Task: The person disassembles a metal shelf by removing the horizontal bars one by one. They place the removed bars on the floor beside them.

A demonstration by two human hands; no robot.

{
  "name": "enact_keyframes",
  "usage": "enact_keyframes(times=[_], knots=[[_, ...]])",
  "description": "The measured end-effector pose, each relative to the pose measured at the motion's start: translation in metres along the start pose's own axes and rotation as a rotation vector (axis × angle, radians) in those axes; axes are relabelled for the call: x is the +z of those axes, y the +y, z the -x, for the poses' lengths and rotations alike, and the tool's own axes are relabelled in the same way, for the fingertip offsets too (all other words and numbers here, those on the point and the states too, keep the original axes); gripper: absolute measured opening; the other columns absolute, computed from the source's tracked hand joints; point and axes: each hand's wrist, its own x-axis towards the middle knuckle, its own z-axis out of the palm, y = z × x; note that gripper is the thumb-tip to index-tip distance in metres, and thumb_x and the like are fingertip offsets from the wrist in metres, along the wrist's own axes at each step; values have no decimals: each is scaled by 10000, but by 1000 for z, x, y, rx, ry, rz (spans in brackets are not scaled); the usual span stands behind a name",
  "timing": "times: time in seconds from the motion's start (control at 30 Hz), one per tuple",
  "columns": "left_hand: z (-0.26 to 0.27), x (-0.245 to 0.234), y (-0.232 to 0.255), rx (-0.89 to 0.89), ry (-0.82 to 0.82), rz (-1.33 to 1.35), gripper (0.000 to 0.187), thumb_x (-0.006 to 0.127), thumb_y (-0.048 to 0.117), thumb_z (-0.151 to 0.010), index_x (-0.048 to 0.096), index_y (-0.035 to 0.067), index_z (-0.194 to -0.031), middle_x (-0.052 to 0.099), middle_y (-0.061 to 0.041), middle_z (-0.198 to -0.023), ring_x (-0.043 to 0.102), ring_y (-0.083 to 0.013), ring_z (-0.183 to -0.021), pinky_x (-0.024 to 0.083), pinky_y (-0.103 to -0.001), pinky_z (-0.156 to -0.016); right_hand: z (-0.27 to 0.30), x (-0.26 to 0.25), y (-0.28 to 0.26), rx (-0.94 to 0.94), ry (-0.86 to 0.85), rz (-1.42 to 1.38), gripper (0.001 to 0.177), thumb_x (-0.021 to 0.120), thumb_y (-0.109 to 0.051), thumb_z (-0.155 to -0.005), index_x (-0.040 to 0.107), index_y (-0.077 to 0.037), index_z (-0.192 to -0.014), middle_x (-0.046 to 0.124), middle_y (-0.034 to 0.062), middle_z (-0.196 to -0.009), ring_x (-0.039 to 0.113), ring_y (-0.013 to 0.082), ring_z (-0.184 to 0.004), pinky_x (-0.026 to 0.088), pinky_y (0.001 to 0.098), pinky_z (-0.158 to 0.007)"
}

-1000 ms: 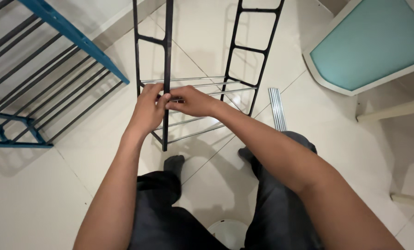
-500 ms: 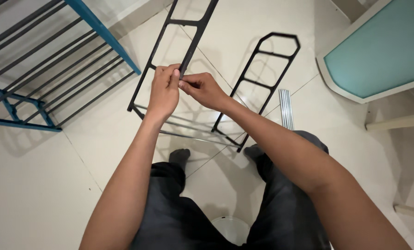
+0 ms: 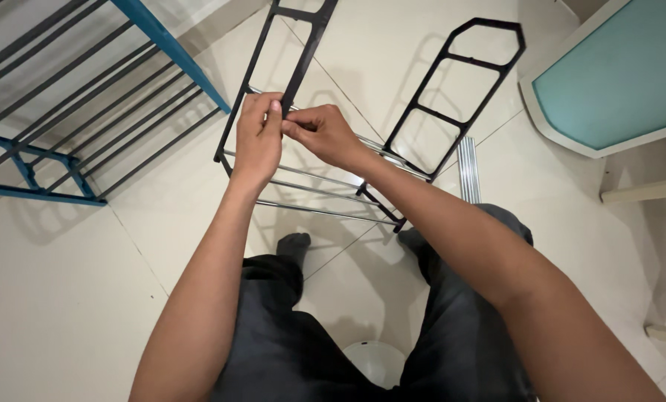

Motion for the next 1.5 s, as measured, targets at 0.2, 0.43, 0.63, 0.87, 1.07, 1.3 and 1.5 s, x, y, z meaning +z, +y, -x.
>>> enact_keyframes(times=[0.2, 0.43, 0.63, 0.87, 1.07, 1.3, 1.5], knots=[[-1, -1, 4, -3, 16, 26, 269, 485, 198, -1093, 667, 7, -1145, 585, -83, -1072, 599, -192, -900, 494, -315, -762, 0, -2, -11, -64, -6, 23, 180, 719, -175, -991, 778, -6, -967, 542, -21, -596, 386, 43, -577, 329, 281, -500], [1, 0, 12, -18, 28, 48, 281, 448, 192, -1103, 640, -12, -1104, 581, -84, -1055, 587, -182, -850, 486, -315, -738, -5, -3, -16, -21, -14, 51, 184, 732, -169, -964, 784, -10, -887, 494, -1, -552, 361, 51, -546, 295, 287, -490], [0, 1, 10, 64, 49, -18, 272, 428, 174, -1116, 619, -14, -1071, 593, -100, -995, 586, -205, -863, 474, -338, -789, -7, 0, -19, -50, 5, 30, 205, 731, -174, -952, 763, 8, -863, 550, -2, -559, 405, 38, -549, 332, 281, -487], [-1, 3, 5, 98, 74, -16, 261, 412, 157, -1121, 585, -16, -1029, 567, -125, -954, 569, -236, -855, 464, -362, -795, -8, -1, -29, -29, 30, 97, 273, 722, -192, -942, 721, 18, -768, 542, 23, -533, 414, 59, -519, 351, 292, -487], [-4, 6, 0, 132, 101, -26, 255, 390, 150, -1123, 560, -16, -1032, 590, -137, -957, 594, -253, -860, 482, -388, -810, -11, 1, -30, -90, 38, 115, 326, 710, -187, -956, 633, 42, -738, 467, 59, -541, 378, 89, -540, 349, 309, -505], [-2, 4, 4, 131, 112, -52, 264, 370, 152, -1138, 555, -13, -1046, 605, -146, -943, 604, -258, -844, 486, -392, -798, -12, 4, -35, -70, 35, 143, 351, 699, -180, -934, 573, 46, -697, 456, 70, -545, 378, 106, -544, 350, 324, -507], [-4, 1, 2, 91, 131, -26, 261, 371, 165, -1127, 560, -10, -1085, 636, -115, -907, 617, -225, -831, 494, -379, -788, -15, 7, -36, -77, 50, 152, 338, 699, -180, -917, 583, 33, -681, 497, 66, -546, 396, 102, -540, 368, 318, -505]])
